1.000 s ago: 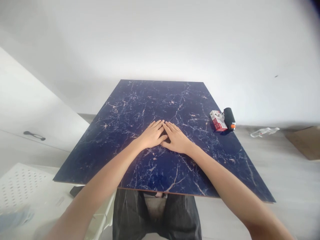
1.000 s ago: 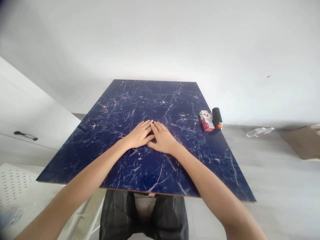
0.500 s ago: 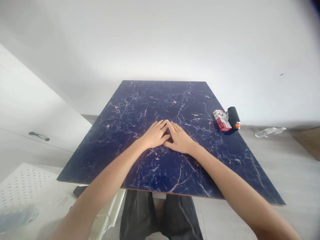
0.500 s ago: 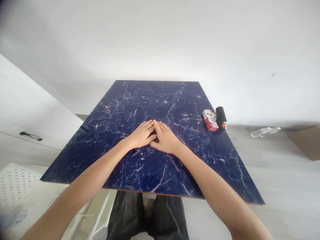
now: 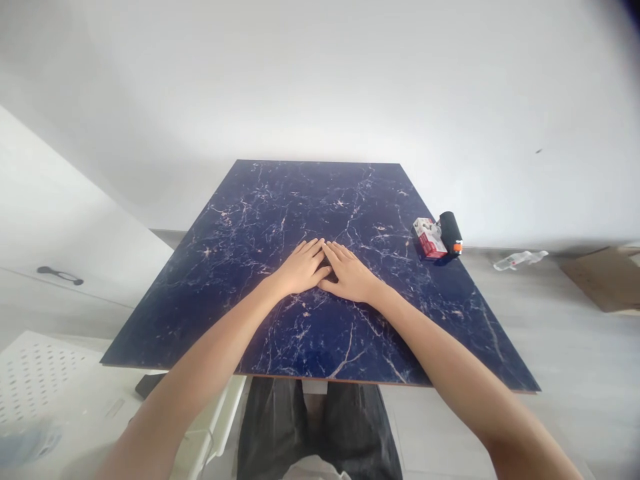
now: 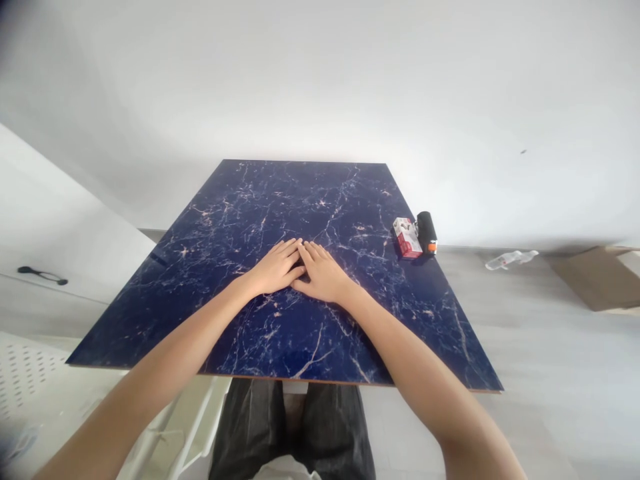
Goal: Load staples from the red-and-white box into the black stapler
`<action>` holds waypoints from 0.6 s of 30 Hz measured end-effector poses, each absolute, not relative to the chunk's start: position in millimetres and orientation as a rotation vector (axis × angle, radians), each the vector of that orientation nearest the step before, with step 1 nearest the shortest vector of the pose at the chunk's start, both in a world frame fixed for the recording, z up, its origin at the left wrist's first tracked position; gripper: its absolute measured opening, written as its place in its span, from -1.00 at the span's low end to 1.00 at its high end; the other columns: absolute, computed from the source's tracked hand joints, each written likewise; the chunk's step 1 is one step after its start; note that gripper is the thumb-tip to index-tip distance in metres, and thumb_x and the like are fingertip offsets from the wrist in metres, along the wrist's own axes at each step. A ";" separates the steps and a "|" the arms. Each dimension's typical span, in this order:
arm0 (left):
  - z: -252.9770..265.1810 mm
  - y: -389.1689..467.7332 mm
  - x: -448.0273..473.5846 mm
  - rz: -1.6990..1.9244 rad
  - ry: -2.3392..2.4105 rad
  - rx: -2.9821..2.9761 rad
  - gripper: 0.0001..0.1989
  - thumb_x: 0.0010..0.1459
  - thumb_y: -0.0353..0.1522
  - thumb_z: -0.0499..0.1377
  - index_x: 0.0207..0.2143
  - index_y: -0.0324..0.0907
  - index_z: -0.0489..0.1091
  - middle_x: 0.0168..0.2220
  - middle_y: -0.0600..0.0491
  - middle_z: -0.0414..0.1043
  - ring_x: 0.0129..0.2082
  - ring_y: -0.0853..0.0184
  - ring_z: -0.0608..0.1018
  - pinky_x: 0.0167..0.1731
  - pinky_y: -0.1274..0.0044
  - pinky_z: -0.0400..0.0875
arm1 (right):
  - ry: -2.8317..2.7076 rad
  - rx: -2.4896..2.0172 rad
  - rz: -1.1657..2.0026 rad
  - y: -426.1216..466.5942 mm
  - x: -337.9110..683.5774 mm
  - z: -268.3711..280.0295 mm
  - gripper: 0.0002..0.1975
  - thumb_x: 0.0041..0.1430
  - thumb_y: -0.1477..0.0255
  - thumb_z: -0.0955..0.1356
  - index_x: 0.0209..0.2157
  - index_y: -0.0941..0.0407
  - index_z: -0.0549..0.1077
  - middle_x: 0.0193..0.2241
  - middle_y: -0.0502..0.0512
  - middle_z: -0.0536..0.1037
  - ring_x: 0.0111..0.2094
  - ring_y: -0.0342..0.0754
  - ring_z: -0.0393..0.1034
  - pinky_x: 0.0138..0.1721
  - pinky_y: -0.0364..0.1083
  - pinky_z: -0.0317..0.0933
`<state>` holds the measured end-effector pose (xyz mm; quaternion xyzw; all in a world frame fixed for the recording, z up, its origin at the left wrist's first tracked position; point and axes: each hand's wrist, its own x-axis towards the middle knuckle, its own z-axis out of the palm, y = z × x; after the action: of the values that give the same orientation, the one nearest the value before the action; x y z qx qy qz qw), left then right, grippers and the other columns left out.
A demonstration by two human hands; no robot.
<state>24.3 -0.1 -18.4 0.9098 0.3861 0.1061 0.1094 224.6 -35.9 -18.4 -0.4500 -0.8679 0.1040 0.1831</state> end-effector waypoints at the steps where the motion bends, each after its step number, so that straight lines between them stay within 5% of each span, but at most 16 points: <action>1: -19.0 0.1 24.5 0.316 1.136 2.674 -0.35 0.50 -0.09 -0.06 0.49 -0.21 0.09 0.52 -0.20 -0.01 0.53 0.01 0.06 0.48 0.08 -0.03 | -2.452 -1.282 0.293 -36.0 224.6 -18.4 -0.05 0.25 0.14 0.37 0.51 0.23 -0.02 0.46 0.44 0.15 0.48 0.39 0.00 0.44 0.38 -0.02; 18: -8.3 -5.6 26.5 0.183 1.166 2.662 -0.32 0.53 -0.10 -0.13 0.50 -0.32 0.03 0.54 -0.24 -0.12 0.55 0.03 -0.02 0.50 0.11 -0.12 | -2.467 -1.302 0.290 -34.7 226.1 -20.8 -0.07 0.26 0.11 0.36 0.49 0.27 0.04 0.46 0.47 0.14 0.48 0.40 0.01 0.45 0.36 -0.02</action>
<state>26.5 -5.6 -8.3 0.9082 0.3978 0.0624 0.1145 226.1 -34.7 -20.8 -0.4576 -0.8672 0.1020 0.1679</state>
